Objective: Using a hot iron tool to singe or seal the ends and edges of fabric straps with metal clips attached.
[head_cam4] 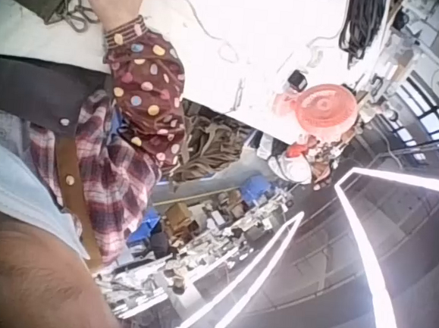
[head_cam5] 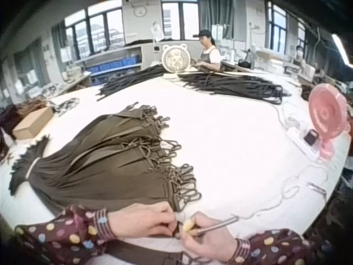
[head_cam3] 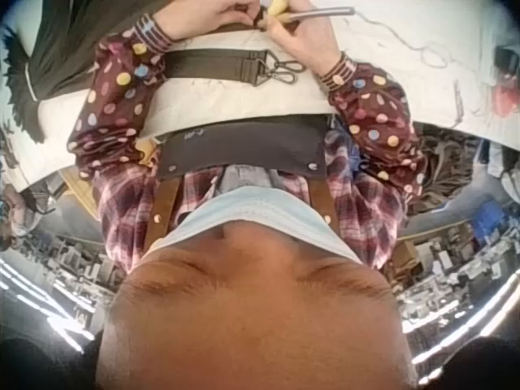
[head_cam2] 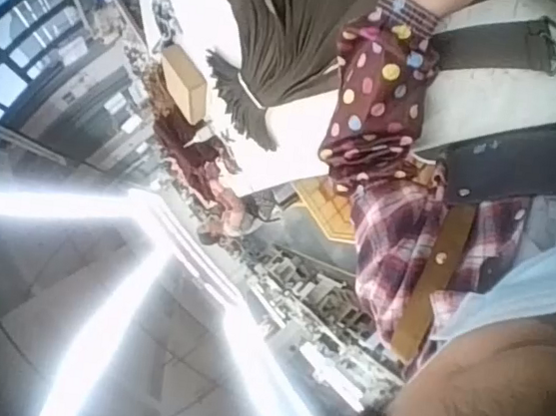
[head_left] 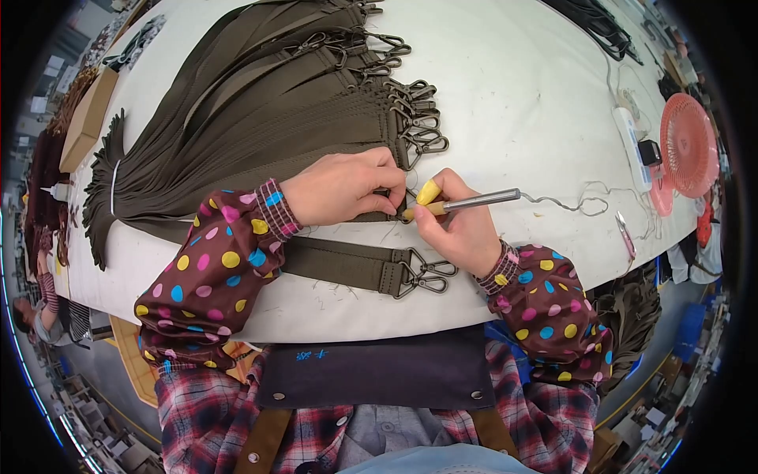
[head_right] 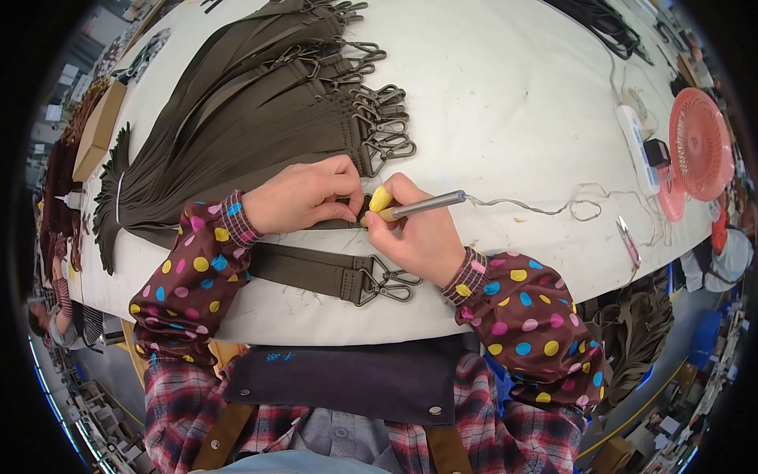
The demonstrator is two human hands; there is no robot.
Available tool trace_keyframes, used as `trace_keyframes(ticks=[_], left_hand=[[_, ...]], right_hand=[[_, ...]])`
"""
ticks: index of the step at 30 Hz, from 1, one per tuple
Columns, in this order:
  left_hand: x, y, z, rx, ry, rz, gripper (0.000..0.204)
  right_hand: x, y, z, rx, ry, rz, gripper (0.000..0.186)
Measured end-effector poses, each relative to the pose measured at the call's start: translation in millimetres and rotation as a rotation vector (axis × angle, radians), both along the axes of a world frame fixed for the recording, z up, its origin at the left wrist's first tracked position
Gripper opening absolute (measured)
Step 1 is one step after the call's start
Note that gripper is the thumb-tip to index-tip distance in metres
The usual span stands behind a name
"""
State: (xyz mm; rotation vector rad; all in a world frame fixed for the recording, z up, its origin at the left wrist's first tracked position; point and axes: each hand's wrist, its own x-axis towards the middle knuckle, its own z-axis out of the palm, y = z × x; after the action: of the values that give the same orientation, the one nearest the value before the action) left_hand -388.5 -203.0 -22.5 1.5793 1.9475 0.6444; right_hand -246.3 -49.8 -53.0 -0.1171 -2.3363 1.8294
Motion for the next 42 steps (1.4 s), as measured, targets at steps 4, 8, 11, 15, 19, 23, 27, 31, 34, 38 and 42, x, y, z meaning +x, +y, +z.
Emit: trace_keyframes(ticks=[4, 8, 11, 15, 19, 23, 27, 31, 34, 38, 42], left_hand=[[1, -1, 2, -0.001, 0.003, 0.012, 0.013], [2, -1, 2, -0.012, -0.007, 0.023, 0.013], [3, -1, 1, 0.011, -0.001, 0.022, 0.013], [3, -3, -1, 0.014, -0.023, 0.043, 0.013], [-1, -5, -7, 0.096, -0.111, 0.115, 0.011], [0, -4, -1, 0.012, -0.327, 0.309, 0.012], [0, -6, -5, 0.077, -0.271, 0.283, 0.012], [1, -6, -4, 0.094, -0.276, 0.283, 0.012], [2, -7, -4, 0.087, -0.294, 0.294, 0.012], [1, -6, -1, 0.024, -0.363, 0.328, 0.013], [3, -13, -6, 0.162, -0.181, 0.177, 0.015]], right_hand=[[0, 0, 0, 0.019, -0.001, -0.004, 0.018], [0, 0, 5, 0.060, -0.035, 0.002, 0.019], [0, -1, 6, 0.078, -0.025, 0.003, 0.019], [0, -1, 5, 0.076, -0.040, 0.006, 0.019], [-2, 0, 2, 0.003, 0.015, 0.001, 0.017], [-10, 2, 6, 0.004, 0.056, -0.045, 0.017], [-15, 0, 4, -0.018, 0.018, -0.022, 0.018], [-15, 0, 4, 0.068, 0.052, -0.027, 0.018], [-15, -1, 6, 0.085, 0.049, -0.029, 0.018], [-14, -1, 2, 0.099, 0.080, -0.059, 0.017], [-13, 2, -4, -0.010, 0.083, -0.101, 0.017]])
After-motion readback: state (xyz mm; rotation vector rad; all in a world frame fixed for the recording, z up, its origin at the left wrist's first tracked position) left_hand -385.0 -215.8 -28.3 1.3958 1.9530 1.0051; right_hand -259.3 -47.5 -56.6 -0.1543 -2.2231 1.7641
